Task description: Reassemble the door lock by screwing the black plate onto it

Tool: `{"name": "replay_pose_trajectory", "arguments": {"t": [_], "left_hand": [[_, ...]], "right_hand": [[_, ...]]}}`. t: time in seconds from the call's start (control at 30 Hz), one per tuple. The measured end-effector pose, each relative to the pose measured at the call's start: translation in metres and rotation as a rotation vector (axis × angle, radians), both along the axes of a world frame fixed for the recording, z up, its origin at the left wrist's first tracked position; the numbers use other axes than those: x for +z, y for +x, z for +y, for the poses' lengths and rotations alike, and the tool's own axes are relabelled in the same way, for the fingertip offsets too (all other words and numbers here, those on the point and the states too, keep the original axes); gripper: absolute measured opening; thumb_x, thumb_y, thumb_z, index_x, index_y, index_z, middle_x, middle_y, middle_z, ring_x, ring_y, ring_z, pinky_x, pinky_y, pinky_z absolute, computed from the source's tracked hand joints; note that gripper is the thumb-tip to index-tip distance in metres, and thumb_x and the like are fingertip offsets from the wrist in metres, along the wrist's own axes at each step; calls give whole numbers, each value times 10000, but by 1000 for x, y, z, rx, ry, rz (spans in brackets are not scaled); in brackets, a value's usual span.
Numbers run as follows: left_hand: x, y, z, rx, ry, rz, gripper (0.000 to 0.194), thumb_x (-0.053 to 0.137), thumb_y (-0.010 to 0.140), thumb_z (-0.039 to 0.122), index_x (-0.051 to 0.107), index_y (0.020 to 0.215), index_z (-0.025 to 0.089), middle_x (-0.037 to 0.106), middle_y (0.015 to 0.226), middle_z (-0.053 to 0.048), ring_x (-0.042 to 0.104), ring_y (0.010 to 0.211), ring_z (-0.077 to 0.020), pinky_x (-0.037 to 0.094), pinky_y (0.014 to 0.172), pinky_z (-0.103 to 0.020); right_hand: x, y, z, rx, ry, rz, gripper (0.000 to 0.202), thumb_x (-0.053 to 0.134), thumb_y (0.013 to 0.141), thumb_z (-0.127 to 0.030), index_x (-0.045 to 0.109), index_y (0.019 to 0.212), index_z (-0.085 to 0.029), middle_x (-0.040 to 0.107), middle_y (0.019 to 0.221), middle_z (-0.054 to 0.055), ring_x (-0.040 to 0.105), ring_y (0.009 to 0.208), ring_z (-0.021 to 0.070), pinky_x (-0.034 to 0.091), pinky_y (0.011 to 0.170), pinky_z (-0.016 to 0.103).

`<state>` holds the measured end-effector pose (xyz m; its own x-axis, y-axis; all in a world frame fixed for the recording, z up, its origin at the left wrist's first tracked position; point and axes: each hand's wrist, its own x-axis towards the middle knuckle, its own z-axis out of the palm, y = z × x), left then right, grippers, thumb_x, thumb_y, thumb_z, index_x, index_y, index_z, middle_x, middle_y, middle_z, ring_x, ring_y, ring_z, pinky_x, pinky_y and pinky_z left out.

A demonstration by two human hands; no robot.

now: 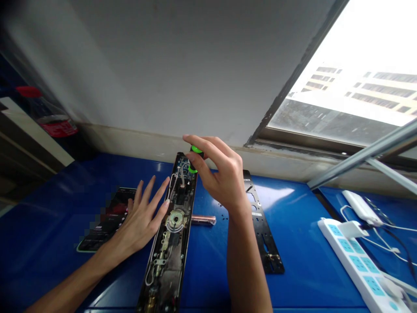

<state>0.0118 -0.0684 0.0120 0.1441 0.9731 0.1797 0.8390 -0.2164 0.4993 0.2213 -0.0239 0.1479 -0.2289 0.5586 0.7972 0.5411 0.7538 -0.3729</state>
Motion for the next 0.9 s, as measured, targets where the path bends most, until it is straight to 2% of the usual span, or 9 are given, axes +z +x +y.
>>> {"name": "replay_pose_trajectory", "arguments": {"t": [0.17, 0.37, 0.63, 0.9], "left_hand": [[1, 0, 0, 0, 30, -15, 597, 386, 1028, 457, 172, 1585, 481, 202, 1686, -76, 123, 1516, -511, 245, 1009, -875], [2, 1, -2, -13, -19, -24, 593, 354, 1039, 463, 139, 1592, 471, 176, 1693, -79, 126, 1529, -479, 259, 1042, -845], [-3, -1, 0, -26, 26, 6, 607, 366, 1041, 448, 122, 1596, 464, 157, 1699, -75, 115, 1538, -456, 241, 1079, -819], [0, 0, -1, -13, 36, -12, 619, 391, 1032, 446, 127, 1591, 481, 166, 1696, -64, 117, 1533, -470, 233, 1078, -824]], "right_hand": [[1, -1, -2, -4, 6, -18, 283, 590, 963, -226, 701, 1211, -307, 754, 1104, 13, 717, 971, 174, 596, 841, 347], [0, -1, -2, -6, -21, -15, 324, 573, 970, -235, 675, 1266, -320, 753, 1121, 10, 709, 965, 173, 599, 840, 351], [-1, 1, -3, 63, -82, -19, 456, 524, 972, -196, 576, 1407, -320, 721, 1261, 6, 713, 1059, 196, 614, 929, 399], [-4, -3, 1, 19, -21, 7, 308, 628, 938, -202, 687, 1216, -320, 753, 1117, -13, 711, 965, 165, 613, 813, 332]]}}
